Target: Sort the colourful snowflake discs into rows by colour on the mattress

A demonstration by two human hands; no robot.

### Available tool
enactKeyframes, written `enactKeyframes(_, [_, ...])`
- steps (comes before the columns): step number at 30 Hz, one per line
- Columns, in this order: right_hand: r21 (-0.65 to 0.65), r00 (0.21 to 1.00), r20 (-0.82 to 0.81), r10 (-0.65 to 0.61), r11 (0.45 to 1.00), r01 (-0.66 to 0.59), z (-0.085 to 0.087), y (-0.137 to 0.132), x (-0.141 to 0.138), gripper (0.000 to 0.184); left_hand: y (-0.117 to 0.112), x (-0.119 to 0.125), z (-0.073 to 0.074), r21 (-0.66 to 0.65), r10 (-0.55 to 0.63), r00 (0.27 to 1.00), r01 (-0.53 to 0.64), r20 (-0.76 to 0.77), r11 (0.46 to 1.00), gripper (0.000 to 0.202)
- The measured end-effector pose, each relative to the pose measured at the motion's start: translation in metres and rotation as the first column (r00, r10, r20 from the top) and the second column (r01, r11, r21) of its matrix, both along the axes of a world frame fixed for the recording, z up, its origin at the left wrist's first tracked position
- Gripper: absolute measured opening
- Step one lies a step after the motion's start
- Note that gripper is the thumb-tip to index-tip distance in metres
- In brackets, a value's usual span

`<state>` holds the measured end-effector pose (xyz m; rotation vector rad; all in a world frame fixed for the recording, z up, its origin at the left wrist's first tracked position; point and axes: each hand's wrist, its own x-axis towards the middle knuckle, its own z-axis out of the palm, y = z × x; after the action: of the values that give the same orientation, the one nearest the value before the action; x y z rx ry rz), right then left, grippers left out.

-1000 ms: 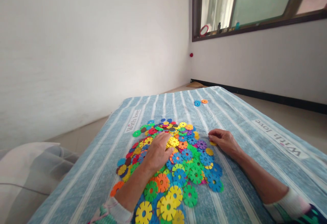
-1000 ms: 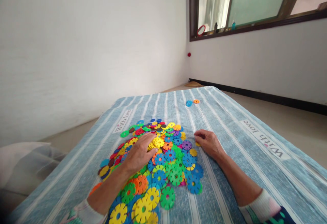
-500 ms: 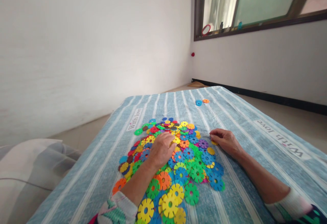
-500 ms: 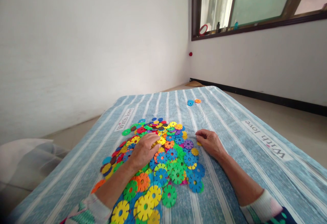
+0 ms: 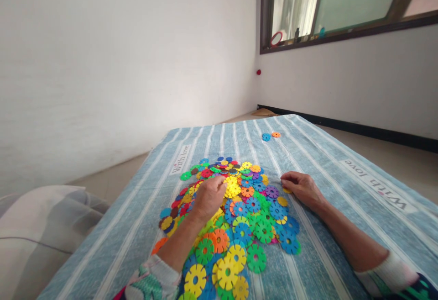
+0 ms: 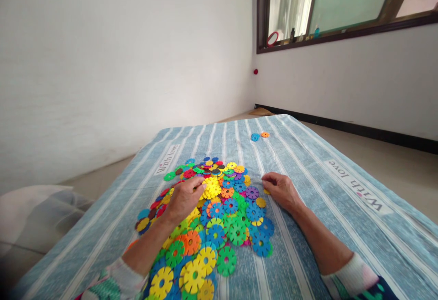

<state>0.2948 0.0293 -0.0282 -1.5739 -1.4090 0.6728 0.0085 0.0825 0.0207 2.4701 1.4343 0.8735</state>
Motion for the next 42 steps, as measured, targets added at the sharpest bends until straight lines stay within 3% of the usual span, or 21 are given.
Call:
enactKeyframes(9, [0.016,1.000,-0.010,-0.007,1.000,0.008,-0.006,0.001,0.000,0.023,-0.001,-0.005,0.009,-0.204,-0.015,0.979,0.058,0.204,0.977,0.014])
enactKeyframes(14, [0.299,0.977,0.181,-0.111,0.953,0.052,0.007,-0.007,-0.016,0.019,-0.010,0.001,0.012,-0.197,-0.053,0.979,0.092,0.196,0.976,0.015])
enactKeyframes(16, [0.390,0.969,0.235,-0.077,0.921,-0.021,0.014,-0.012,-0.026,0.016,-0.016,0.007,0.016,-0.212,-0.079,0.975,0.124,0.207,0.969,0.014])
enactKeyframes(18, [0.402,0.974,0.224,0.032,0.907,-0.123,0.019,-0.018,-0.039,0.014,-0.024,0.012,0.020,-0.251,-0.108,0.968,0.164,0.225,0.954,0.014])
enactKeyframes(22, [0.391,0.965,0.111,0.236,0.883,-0.261,0.023,-0.026,-0.062,0.022,-0.039,0.022,0.027,-0.339,-0.156,0.946,0.252,0.284,0.907,0.015])
enactKeyframes(28, [0.317,0.947,-0.011,0.321,0.899,-0.301,0.021,-0.033,-0.076,0.028,-0.049,0.030,0.027,-0.439,-0.168,0.920,0.322,0.354,0.839,0.017])
enactKeyframes(31, [0.244,0.922,-0.158,0.352,0.919,-0.309,0.020,-0.033,-0.079,0.024,-0.049,0.031,0.025,-0.449,-0.154,0.918,0.318,0.365,0.835,0.018])
enactKeyframes(36, [0.171,0.809,-0.456,0.370,0.929,-0.328,0.022,-0.031,-0.084,0.019,-0.051,0.033,0.024,-0.389,-0.199,0.915,0.336,0.352,0.857,0.019])
enactKeyframes(42, [0.141,0.761,-0.542,0.356,0.931,-0.336,0.021,-0.031,-0.083,0.023,-0.055,0.033,0.025,-0.269,-0.280,0.927,0.344,0.248,0.900,0.022])
